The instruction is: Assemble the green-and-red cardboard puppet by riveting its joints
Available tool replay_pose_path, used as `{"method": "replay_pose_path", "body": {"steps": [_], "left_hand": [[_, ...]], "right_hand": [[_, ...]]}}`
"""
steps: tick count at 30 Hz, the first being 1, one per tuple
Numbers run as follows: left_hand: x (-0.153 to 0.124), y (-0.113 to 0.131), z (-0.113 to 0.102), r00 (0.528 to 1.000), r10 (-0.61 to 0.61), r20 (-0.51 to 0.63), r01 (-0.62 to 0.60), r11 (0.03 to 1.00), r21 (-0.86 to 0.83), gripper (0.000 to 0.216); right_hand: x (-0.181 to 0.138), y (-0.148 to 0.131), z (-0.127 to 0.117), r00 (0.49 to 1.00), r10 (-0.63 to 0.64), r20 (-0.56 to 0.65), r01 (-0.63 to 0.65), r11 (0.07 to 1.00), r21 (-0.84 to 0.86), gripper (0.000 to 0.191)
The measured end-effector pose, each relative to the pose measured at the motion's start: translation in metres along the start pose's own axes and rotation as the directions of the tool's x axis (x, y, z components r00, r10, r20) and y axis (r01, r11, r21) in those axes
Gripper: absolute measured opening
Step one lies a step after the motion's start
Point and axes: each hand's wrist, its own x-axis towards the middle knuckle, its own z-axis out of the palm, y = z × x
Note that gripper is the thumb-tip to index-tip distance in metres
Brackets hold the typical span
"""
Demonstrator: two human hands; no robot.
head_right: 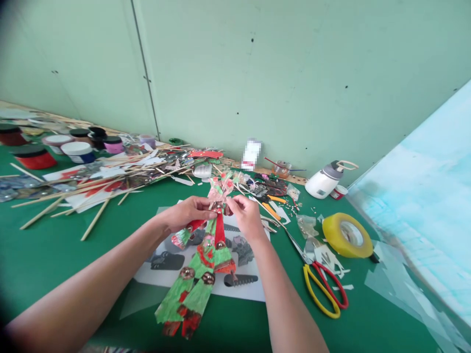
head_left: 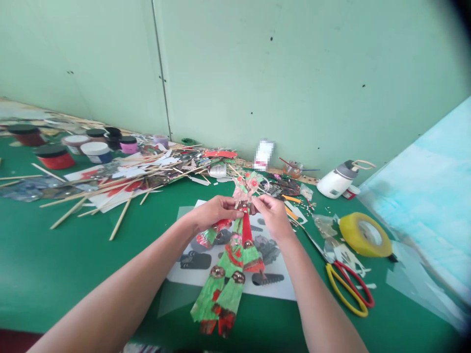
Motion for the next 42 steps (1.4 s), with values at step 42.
{"method": "replay_pose_path", "body": {"steps": [42], "left_hand": [[0.006,0.015,-0.043,0.878,0.063,-0.475,-0.218,0.935,-0.278,0.014]], "right_hand": [[-0.005,0.014,0.009,0.81,0.274,0.519,-0.423,0.885,0.193,0.033]]}}
